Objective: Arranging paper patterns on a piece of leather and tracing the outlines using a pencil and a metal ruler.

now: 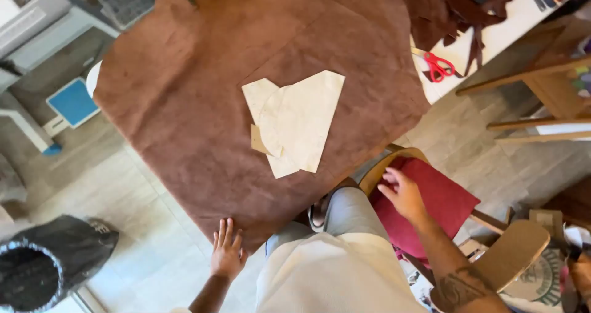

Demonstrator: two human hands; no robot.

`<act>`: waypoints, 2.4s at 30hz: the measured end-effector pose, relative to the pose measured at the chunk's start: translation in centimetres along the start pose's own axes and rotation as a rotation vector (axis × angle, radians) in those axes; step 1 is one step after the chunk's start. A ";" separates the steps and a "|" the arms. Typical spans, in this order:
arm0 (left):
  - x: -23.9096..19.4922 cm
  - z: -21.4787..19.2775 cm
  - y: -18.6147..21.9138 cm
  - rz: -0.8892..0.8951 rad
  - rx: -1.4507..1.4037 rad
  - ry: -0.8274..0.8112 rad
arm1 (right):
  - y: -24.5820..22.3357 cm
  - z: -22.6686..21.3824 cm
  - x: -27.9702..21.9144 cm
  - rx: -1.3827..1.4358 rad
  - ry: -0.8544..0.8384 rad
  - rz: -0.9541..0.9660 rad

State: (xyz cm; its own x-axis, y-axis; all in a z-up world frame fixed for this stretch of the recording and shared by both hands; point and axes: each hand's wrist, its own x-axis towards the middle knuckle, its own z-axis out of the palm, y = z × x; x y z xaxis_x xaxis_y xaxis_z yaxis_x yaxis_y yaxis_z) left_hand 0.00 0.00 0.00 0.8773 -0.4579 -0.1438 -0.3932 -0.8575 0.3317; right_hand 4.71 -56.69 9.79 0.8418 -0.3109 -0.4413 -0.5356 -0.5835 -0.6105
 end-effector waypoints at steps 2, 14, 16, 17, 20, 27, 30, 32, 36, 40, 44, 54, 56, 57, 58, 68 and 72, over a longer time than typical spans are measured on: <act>0.0 0.0 1.4 -0.109 -0.046 0.074 | -5.4 0.0 5.3 -0.074 -0.086 -0.122; 15.5 1.7 12.6 -0.795 -0.224 0.357 | -25.0 7.1 24.6 -0.666 -0.305 -0.710; 20.4 1.4 14.8 -0.870 -0.265 0.360 | -23.5 6.9 28.4 -0.787 -0.248 -0.730; 22.2 1.1 15.9 -0.941 -0.252 0.378 | -22.5 7.1 29.9 -0.858 -0.237 -0.723; 26.5 0.0 18.4 -1.090 -0.222 0.372 | -19.0 7.4 32.9 -0.916 -0.264 -0.763; 29.6 1.0 19.0 -1.383 -0.555 0.483 | -13.1 1.9 34.8 -0.526 -0.524 -0.658; 27.5 2.1 18.0 -1.224 -0.558 0.599 | -12.8 -3.7 36.1 -0.460 -0.555 -0.592; 25.1 1.0 16.6 -1.191 -0.500 0.673 | -11.3 -6.4 37.1 -0.515 -0.532 -0.595; 21.9 -4.7 13.4 -1.067 -0.327 0.920 | -8.4 -9.7 37.9 -0.819 -0.284 -0.587; 17.9 -9.3 10.5 -1.083 -0.170 0.996 | -9.0 -8.8 34.7 -0.809 -0.148 -0.676; 17.3 -15.6 10.1 -0.793 0.040 1.086 | -11.9 -6.0 29.4 -0.593 -0.204 -0.756; 30.0 -18.8 14.9 -0.656 -0.550 0.787 | -15.7 -4.6 28.5 0.473 -0.461 -0.242; 34.1 -16.2 14.5 -0.658 -0.652 0.728 | -15.4 -5.9 31.5 0.557 -0.466 -0.199; 36.1 -14.9 14.3 -0.660 -0.751 0.670 | -15.3 -6.5 33.0 0.641 -0.472 -0.157; 37.8 -13.8 14.0 -0.664 -0.751 0.666 | -14.1 -6.8 34.9 0.640 -0.475 -0.153; 45.5 -11.3 13.4 -0.756 -0.408 0.149 | -8.5 -7.2 47.5 0.525 -0.287 -0.046; 43.5 -8.4 11.9 -0.798 -0.122 -0.133 | -8.8 -5.7 49.8 0.441 -0.291 -0.045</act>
State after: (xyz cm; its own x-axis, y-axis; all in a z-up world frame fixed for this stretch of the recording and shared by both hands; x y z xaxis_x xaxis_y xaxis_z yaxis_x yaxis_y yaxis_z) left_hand 35.84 -28.14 5.47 0.8371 0.2494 -0.4869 0.3758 -0.9090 0.1805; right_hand 51.75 -71.29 -3.09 0.8445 -0.0351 -0.5345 -0.5298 -0.2013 -0.8239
